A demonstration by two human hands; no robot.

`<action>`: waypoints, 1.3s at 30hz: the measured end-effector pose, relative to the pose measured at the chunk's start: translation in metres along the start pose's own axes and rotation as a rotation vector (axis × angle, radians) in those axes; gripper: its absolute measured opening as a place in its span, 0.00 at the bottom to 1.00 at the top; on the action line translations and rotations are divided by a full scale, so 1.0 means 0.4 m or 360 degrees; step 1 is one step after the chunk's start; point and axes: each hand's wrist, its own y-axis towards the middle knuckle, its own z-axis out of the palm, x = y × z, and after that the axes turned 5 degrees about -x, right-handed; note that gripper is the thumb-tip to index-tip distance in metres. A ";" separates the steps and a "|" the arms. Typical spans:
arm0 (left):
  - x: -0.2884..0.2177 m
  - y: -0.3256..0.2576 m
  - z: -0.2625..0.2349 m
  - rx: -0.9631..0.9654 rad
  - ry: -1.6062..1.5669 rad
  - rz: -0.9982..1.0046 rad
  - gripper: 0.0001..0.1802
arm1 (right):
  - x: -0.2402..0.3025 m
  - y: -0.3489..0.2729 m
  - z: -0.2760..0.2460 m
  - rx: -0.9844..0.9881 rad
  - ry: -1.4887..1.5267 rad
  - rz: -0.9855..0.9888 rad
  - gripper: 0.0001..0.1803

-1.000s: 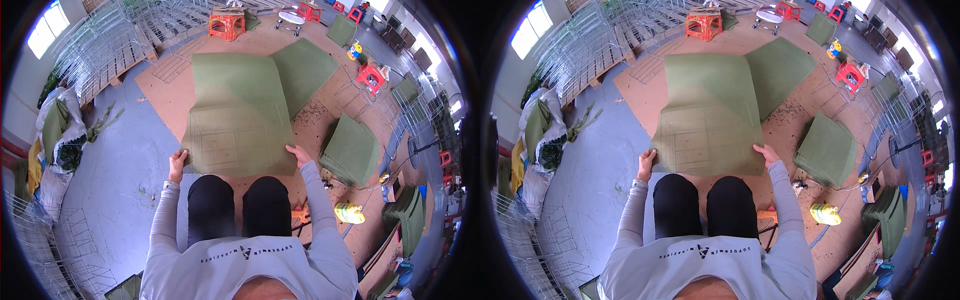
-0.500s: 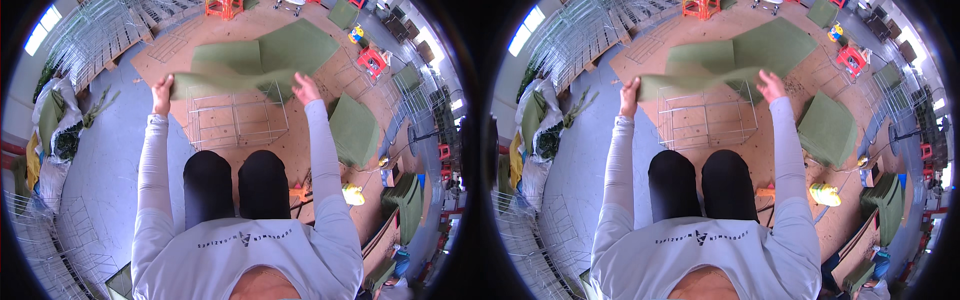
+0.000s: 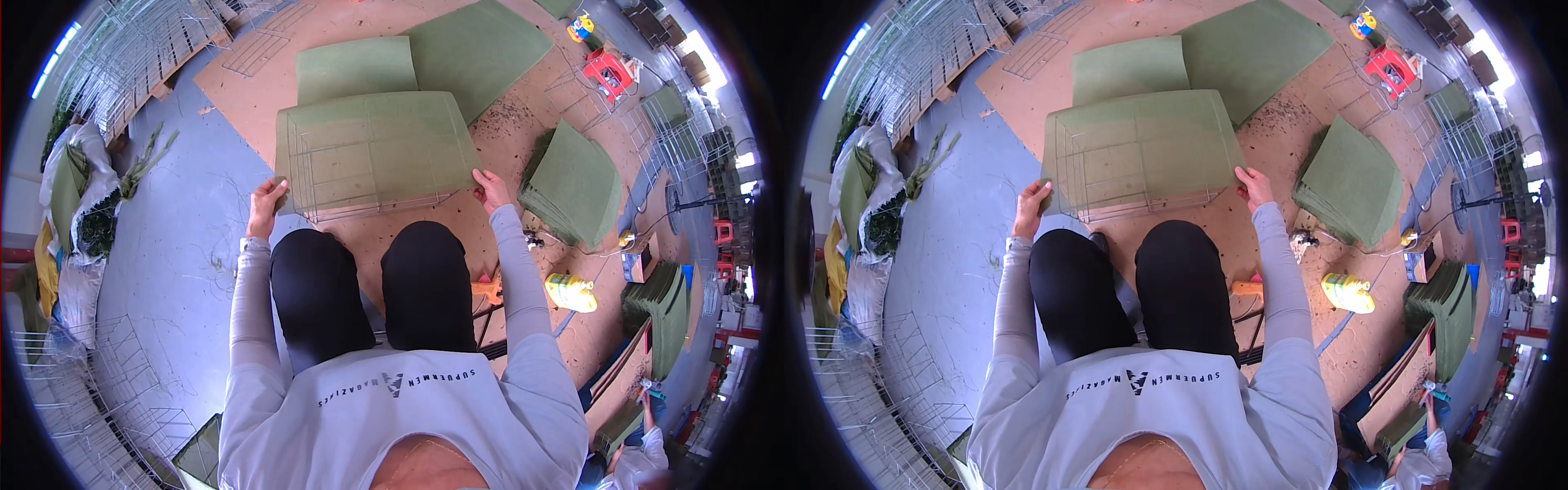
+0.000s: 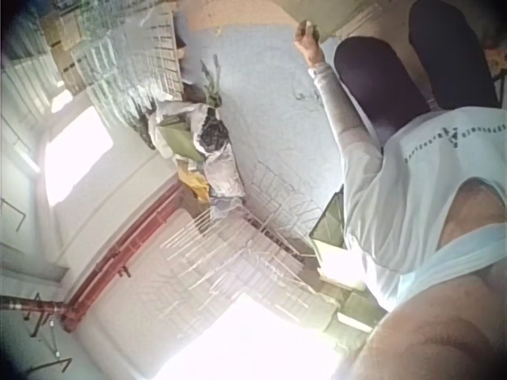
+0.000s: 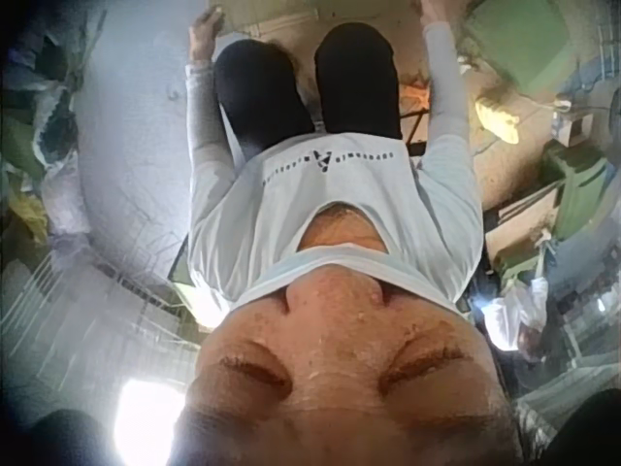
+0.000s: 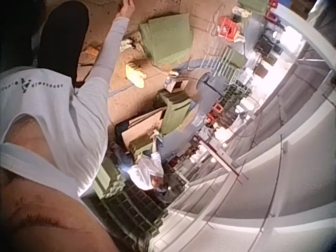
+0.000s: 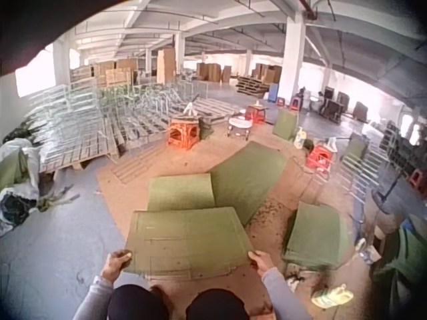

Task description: Assembling a mesh-covered box by placing a wire frame into a pre-cut green fabric piece and securing it with a pneumatic staple gun.

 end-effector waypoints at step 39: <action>0.049 0.012 0.007 -0.0397 0.0063 0.0006 0.07 | -0.097 0.020 -0.031 -0.0226 0.0413 -0.0060 0.05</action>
